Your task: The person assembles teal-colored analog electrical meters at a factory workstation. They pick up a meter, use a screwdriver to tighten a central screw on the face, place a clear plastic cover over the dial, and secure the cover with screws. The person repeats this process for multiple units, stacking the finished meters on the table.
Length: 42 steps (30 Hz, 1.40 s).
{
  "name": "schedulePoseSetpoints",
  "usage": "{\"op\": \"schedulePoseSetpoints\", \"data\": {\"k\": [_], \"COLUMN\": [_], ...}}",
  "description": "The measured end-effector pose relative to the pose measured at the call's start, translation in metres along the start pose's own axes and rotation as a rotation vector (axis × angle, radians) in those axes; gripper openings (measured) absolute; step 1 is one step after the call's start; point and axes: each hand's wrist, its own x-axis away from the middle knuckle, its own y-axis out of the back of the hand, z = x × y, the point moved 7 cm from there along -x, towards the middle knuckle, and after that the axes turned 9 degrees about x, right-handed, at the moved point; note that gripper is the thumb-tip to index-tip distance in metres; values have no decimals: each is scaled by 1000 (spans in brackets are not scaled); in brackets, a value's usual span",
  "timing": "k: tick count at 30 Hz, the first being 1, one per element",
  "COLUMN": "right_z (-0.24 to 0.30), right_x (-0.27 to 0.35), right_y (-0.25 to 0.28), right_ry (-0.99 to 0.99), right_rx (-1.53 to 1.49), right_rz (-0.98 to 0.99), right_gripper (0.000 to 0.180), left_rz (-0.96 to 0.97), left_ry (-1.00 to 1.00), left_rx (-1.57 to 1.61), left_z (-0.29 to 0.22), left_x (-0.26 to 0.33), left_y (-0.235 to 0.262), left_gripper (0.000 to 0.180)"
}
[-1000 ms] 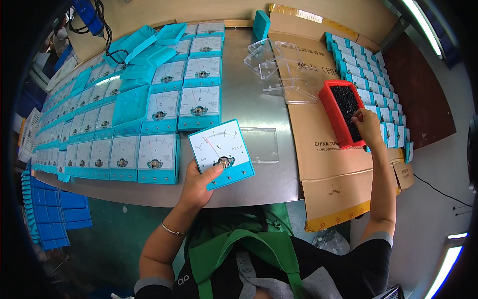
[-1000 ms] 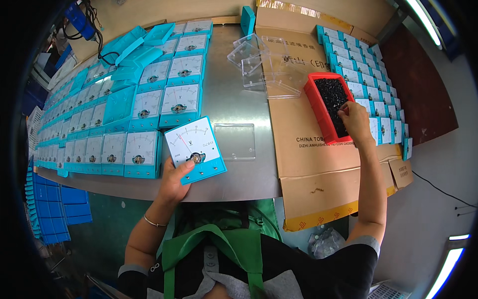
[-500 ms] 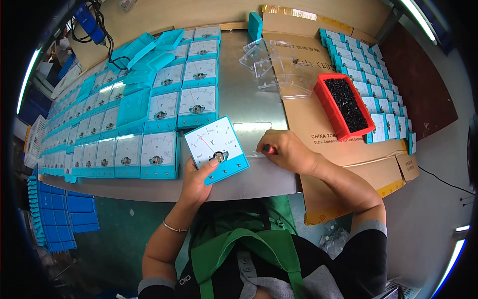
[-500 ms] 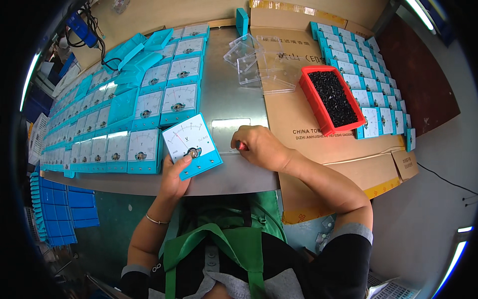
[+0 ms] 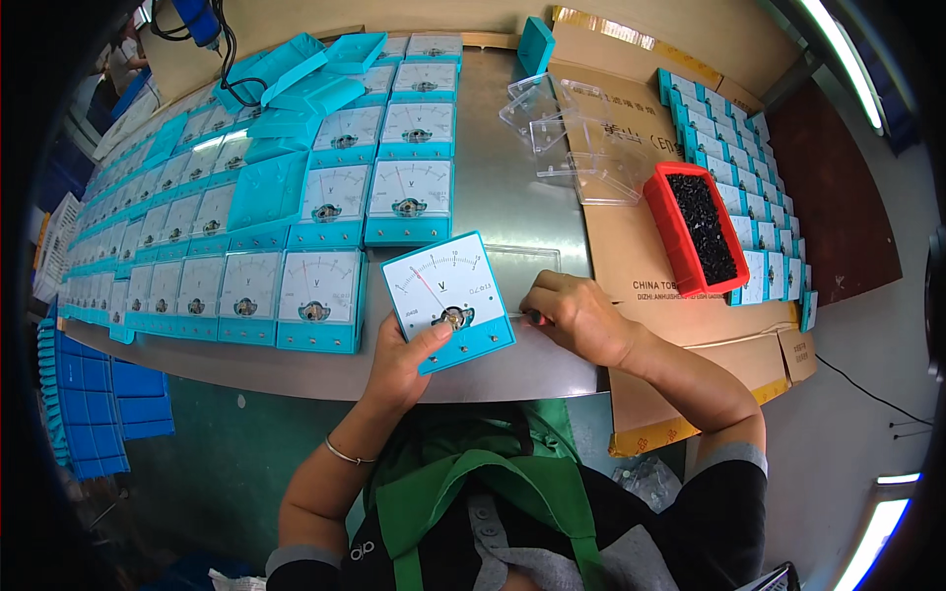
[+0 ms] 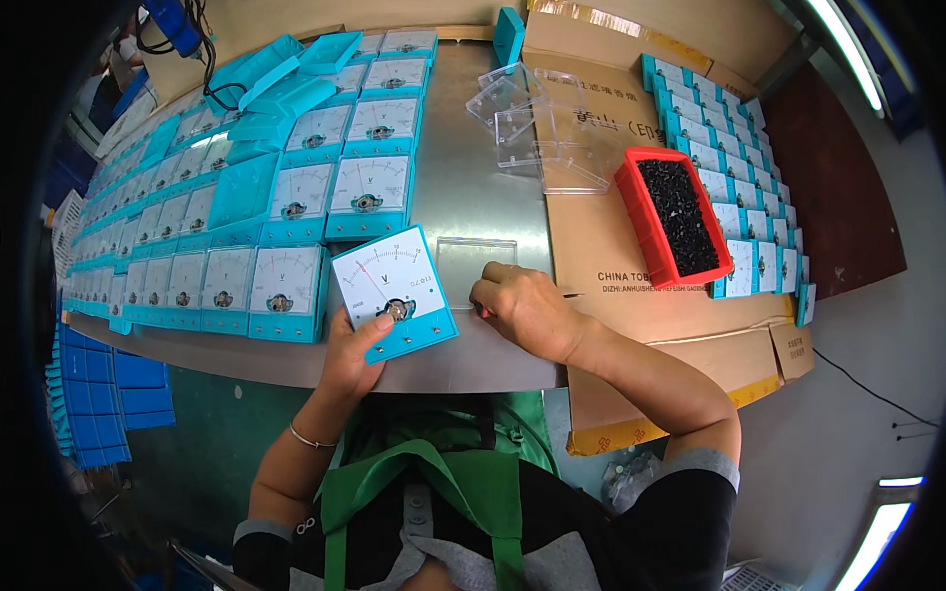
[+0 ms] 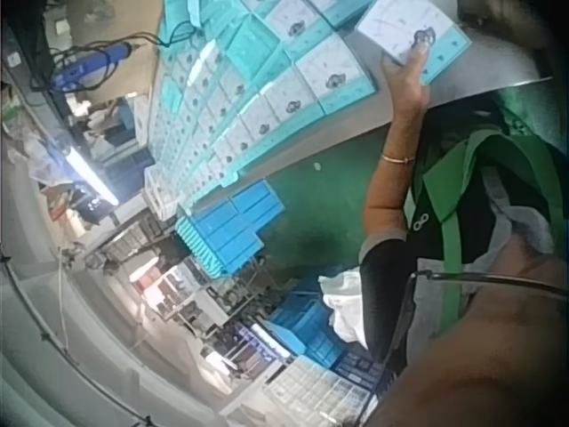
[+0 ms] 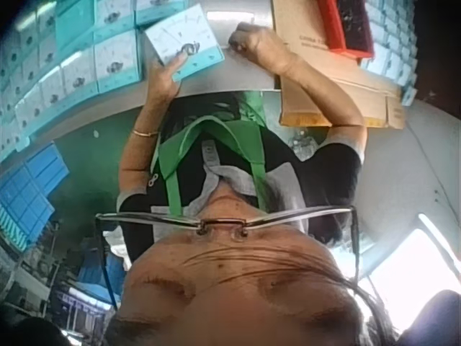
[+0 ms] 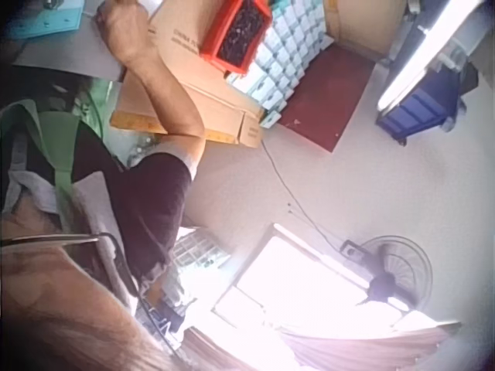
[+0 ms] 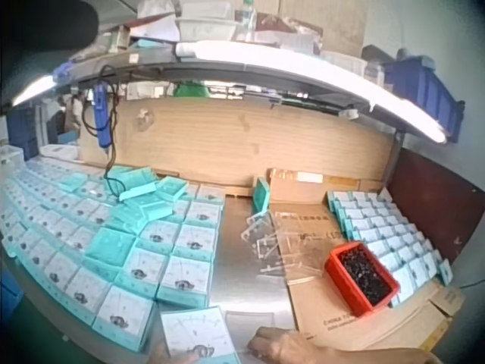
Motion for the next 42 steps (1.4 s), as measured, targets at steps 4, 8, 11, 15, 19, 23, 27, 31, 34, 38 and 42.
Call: {"op": "schedulePoseSetpoints", "data": {"k": [4,8,11,15,19,23,27,31,34,38,42], "right_z": [-10,-30,-32,-32,-19,-3,-11,-17,-18,-16,-20], "right_x": [-10,-37,-51,-44,-23,-15,-8,-5,-4,-2,-3], "right_y": [-4,-13,-17,-9,32,48,35,30,30,30,26], "right_ry": [-55,-269,-249,-173,-263,-272,-204,-196,-210,-198,-227], "right_rx": [-67,-131,-17,-87,-387,-971,-1102,-1145,-1132,-1184,-1173], "right_rz": [115,478,594,456,-8,-542,-688,-714,-735,-761,-720], "right_gripper": [11,16,21,32,35,15,10,11,11,12,13], "left_rz": [-8,-33,-11,21,-5,12,-6,-33,-38,-39,-42], "left_ry": [23,46,49,33,33,74,81,59,53,48,58], "left_rx": [17,10,25,50,151,299,295,238,241,245,234], "left_z": [1,2,2,-2,-2,8,25,29,29,29,27], "left_x": [1,1,1,-1,-1,-19,-36,-35,-34,-32,-32], "left_y": [-1,1,-2,-5,-10,-24,-25,-23,-24,-25,-29], "left_gripper": [39,39,39,38,38,40,38,38,37,37,42]}}
